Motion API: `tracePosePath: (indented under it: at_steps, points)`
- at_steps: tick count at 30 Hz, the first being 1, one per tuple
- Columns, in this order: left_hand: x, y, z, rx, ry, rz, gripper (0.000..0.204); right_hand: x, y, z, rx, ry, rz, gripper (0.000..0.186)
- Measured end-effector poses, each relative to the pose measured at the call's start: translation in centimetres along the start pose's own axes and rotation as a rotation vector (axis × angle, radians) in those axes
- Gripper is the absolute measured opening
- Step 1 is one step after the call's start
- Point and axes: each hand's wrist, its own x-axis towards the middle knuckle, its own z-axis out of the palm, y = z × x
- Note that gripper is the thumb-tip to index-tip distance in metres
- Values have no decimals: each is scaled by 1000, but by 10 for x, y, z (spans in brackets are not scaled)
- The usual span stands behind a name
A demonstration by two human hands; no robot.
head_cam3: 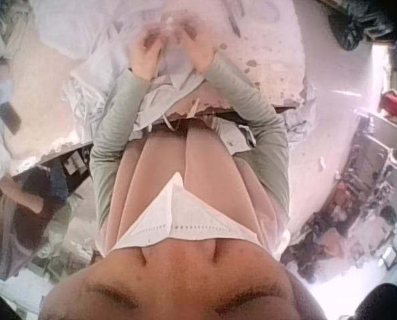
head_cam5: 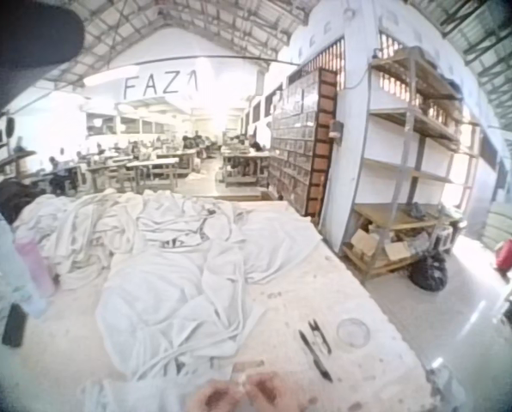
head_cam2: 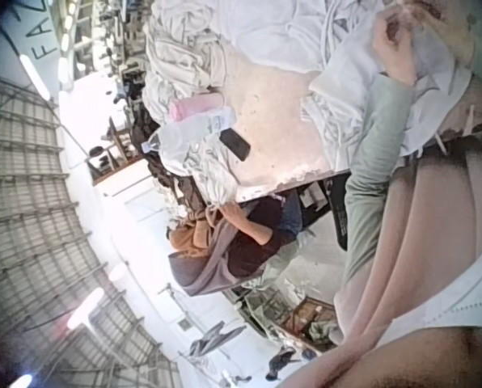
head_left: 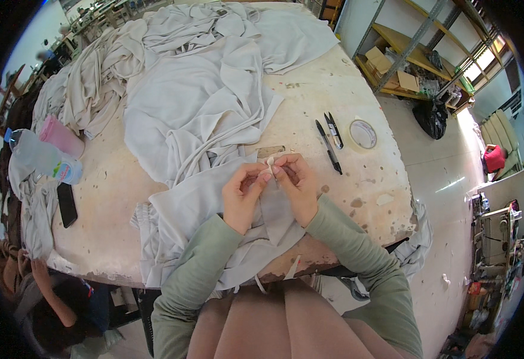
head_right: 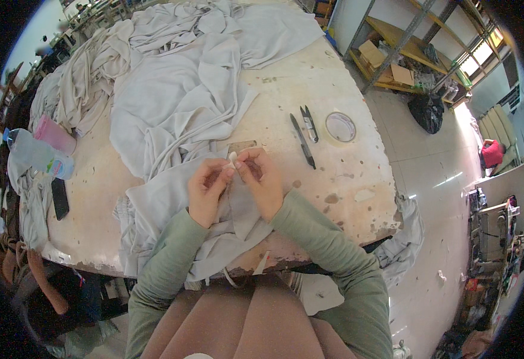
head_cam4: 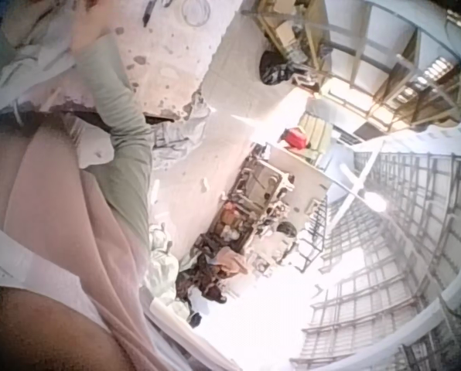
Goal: The person marks a spot on a light-colored garment with a black marker, then repeatedly folds and tapes sections of the fabric with clear tape. The garment is handled one at a time on a work table in a textile workshop.
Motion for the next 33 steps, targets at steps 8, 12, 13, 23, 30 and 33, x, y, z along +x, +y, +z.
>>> tracePosePath:
  at_steps: [8, 12, 13, 23, 30, 33]
  points:
    - [1, -1, -2, 68, 58, 34, 19, -4, 4, 0, -242, -4, -53, 18]
    - [4, 1, -4, -67, 53, -83, 18, -3, 5, -1, -90, -45, 33, 18]
    - [5, 3, -5, 5, 20, 1, 17, -3, 5, -1, -51, -41, 33, 18]
    - [-1, 19, 0, 696, 147, 408, 9, -7, -10, 2, -284, -32, -70, 16]
    - [1, 11, -5, 311, 82, 195, 9, -5, -19, 2, -477, 51, -214, 17]
    - [-1, 10, -4, 212, 95, 169, 11, -4, -20, 1, -564, 20, -373, 20]
